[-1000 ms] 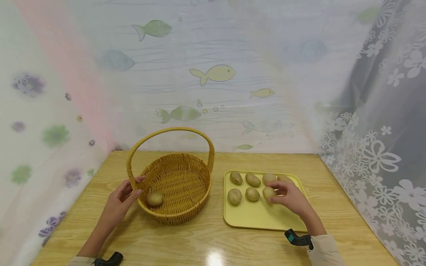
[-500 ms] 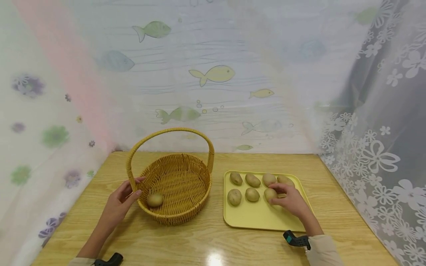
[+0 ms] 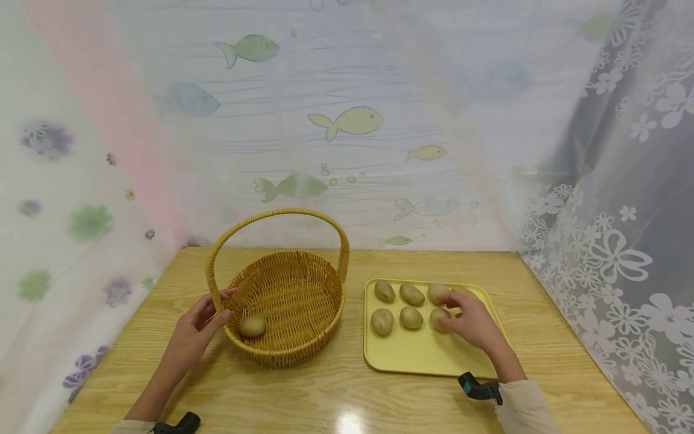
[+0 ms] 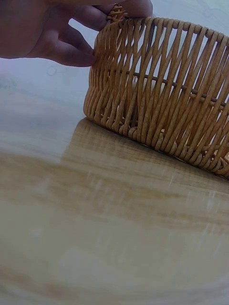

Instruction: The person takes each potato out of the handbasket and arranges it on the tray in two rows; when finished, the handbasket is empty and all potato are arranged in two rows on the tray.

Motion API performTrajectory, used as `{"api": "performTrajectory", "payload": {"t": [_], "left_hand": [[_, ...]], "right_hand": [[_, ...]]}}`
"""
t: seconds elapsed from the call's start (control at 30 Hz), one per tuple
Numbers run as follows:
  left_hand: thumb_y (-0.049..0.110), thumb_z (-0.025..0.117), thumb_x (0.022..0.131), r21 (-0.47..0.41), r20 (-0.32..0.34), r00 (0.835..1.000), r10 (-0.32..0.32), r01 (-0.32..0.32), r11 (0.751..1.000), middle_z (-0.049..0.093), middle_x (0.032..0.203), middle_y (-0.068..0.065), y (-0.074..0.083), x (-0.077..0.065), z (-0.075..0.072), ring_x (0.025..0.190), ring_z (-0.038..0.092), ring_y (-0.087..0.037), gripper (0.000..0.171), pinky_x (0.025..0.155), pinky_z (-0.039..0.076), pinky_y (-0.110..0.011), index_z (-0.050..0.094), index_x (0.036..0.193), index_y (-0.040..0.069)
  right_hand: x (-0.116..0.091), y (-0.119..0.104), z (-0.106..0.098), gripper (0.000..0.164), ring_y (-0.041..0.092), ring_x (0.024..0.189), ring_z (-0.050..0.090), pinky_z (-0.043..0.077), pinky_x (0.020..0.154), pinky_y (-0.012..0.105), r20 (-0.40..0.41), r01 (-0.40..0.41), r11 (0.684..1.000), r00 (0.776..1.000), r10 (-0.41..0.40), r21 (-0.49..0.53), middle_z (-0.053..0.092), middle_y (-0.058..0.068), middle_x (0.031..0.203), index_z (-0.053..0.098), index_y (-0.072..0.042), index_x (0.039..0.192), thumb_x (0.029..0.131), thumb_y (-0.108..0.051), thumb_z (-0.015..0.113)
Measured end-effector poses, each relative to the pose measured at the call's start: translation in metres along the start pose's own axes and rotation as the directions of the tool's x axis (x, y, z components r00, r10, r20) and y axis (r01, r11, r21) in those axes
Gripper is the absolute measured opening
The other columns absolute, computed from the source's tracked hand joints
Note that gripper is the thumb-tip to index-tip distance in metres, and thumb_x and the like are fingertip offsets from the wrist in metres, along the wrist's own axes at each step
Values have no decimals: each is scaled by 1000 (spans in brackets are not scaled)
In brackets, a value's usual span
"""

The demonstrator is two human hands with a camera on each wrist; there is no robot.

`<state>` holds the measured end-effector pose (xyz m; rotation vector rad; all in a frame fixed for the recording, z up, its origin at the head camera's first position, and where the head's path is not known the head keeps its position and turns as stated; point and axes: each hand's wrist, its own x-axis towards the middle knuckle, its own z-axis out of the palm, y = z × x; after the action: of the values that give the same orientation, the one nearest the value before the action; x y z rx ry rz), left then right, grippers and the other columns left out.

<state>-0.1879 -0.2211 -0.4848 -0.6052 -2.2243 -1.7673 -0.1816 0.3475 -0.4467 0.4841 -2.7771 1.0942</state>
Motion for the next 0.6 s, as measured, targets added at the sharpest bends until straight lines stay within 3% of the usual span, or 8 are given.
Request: {"api": "performTrajectory", "payload": {"t": [0.2,0.47,0.6], "left_hand": [[8,61,107,3,-7,1000,-22,22,1000,55,151,-11,0,-1,-1,142,46,-13,37,106,45,-20,54,141,-4],[8,61,107,3,-5,1000,-24,24,1000,55,151,-12,1,0,-1,144,44,-20,35,107,44,-20,54,140,-4],[9,61,107,9,-10,1000,-28,29,1000,55,151,-12,0,-1,-1,143,45,-17,36,107,45,-20,54,140,-4]], "right_hand": [[20,-41,8,34,44,109,65,57,87,59,-24,112,993,993,-112,-26,70,16,123,69,0,128,97,-12,77],[53,-100,25,31,27,114,67,59,90,51,41,273,961,960,-275,50,70,7,126,71,-7,128,97,-12,76],[68,-120,37,30,24,113,67,60,89,48,54,325,937,941,-334,129,71,7,124,71,-8,127,98,-11,76]]}}
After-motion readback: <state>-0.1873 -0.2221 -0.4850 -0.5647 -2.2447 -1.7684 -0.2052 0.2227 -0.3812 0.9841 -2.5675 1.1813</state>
